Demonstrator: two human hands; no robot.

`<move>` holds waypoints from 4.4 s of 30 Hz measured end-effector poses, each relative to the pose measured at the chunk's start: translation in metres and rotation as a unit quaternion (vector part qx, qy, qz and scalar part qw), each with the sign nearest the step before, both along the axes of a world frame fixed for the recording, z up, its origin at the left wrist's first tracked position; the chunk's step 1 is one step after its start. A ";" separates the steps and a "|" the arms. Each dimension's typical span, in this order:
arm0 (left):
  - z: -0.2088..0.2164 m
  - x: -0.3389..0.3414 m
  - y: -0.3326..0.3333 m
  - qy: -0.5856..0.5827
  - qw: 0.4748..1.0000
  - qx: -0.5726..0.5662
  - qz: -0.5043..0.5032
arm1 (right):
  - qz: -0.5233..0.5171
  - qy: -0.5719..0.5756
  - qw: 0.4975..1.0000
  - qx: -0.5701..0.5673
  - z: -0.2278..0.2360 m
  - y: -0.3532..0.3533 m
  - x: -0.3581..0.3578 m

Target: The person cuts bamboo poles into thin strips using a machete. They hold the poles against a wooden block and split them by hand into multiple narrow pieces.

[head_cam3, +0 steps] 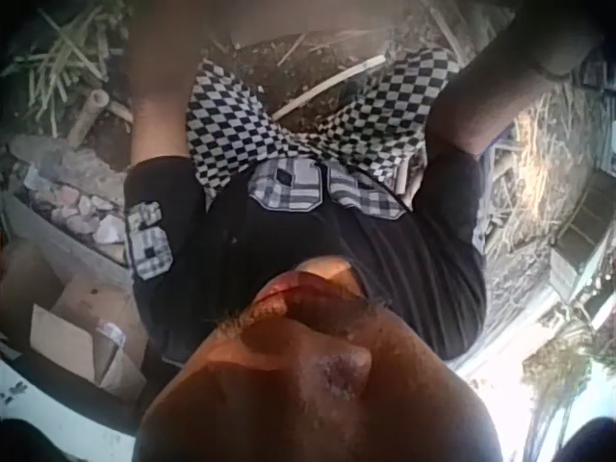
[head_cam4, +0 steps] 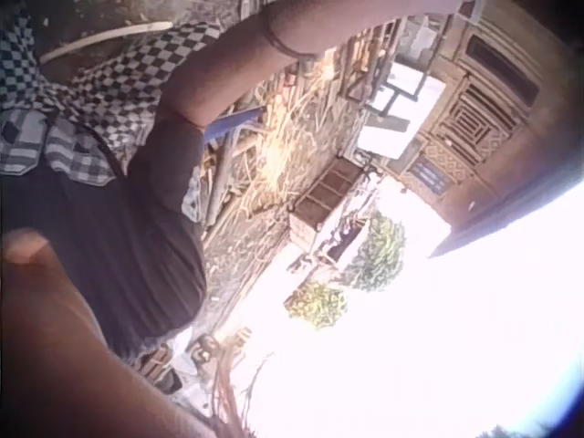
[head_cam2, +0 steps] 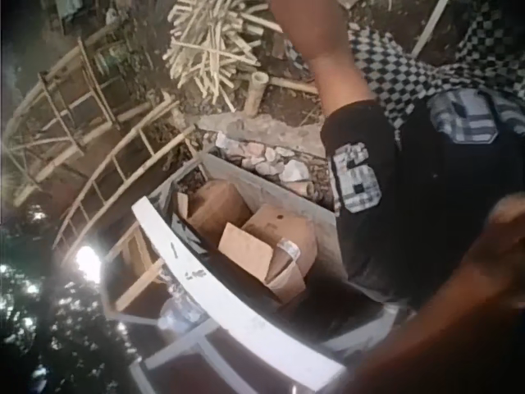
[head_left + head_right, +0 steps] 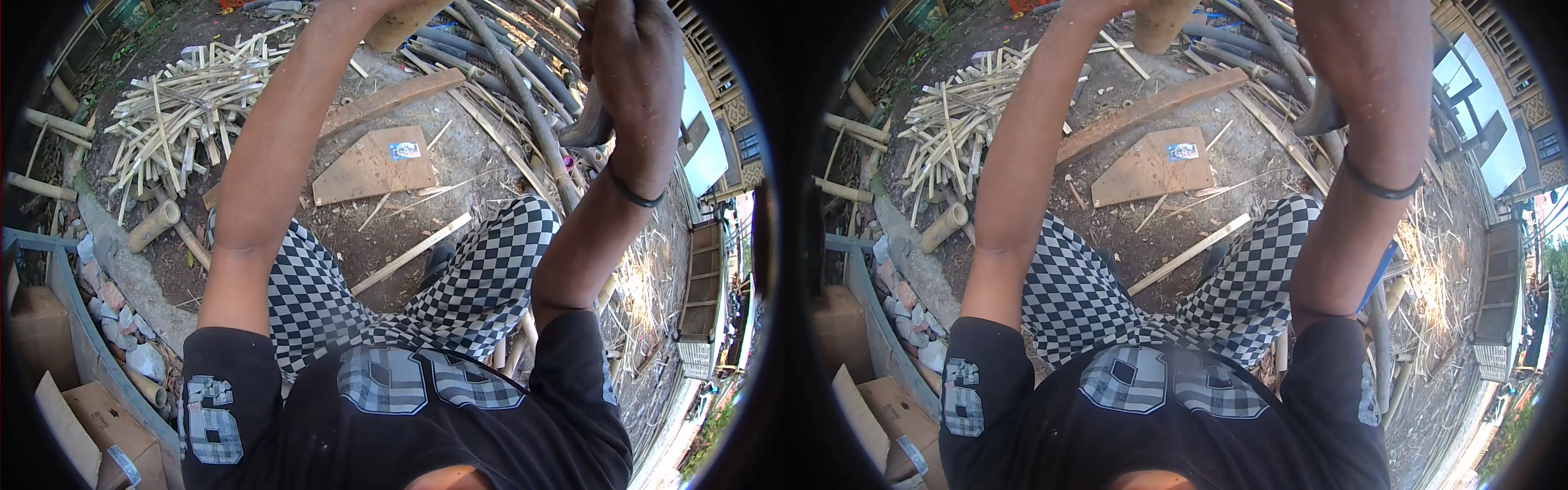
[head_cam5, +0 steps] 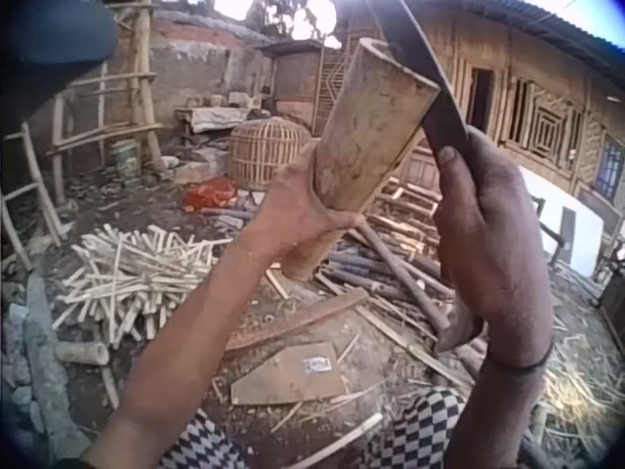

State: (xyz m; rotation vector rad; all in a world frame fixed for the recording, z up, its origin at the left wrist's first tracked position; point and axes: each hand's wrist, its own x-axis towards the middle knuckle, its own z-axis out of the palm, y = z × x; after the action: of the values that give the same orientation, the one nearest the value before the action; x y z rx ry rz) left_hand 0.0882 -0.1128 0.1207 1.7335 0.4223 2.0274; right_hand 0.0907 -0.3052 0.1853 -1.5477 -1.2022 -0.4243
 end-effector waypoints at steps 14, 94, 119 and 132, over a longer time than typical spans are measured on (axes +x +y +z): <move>-0.020 -0.097 0.092 0.458 0.806 0.271 0.260 | 0.105 -0.019 0.956 -0.274 -0.214 0.054 0.113; -0.181 -0.054 0.143 0.632 0.734 0.247 -0.004 | 0.211 0.087 0.757 -0.612 -0.281 0.099 0.212; -0.205 -0.034 0.151 0.698 0.680 0.218 0.050 | 0.209 0.030 0.841 -0.498 -0.299 0.050 0.183; -0.157 -0.141 0.210 0.637 0.733 -0.188 0.150 | -0.017 0.288 0.882 -0.372 -0.231 0.019 0.079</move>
State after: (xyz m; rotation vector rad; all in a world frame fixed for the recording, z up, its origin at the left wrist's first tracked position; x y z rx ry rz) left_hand -0.0530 0.0977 -0.0367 2.5894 1.4516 0.4272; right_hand 0.1701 -0.2862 -0.0458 -2.1339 -0.8853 0.5350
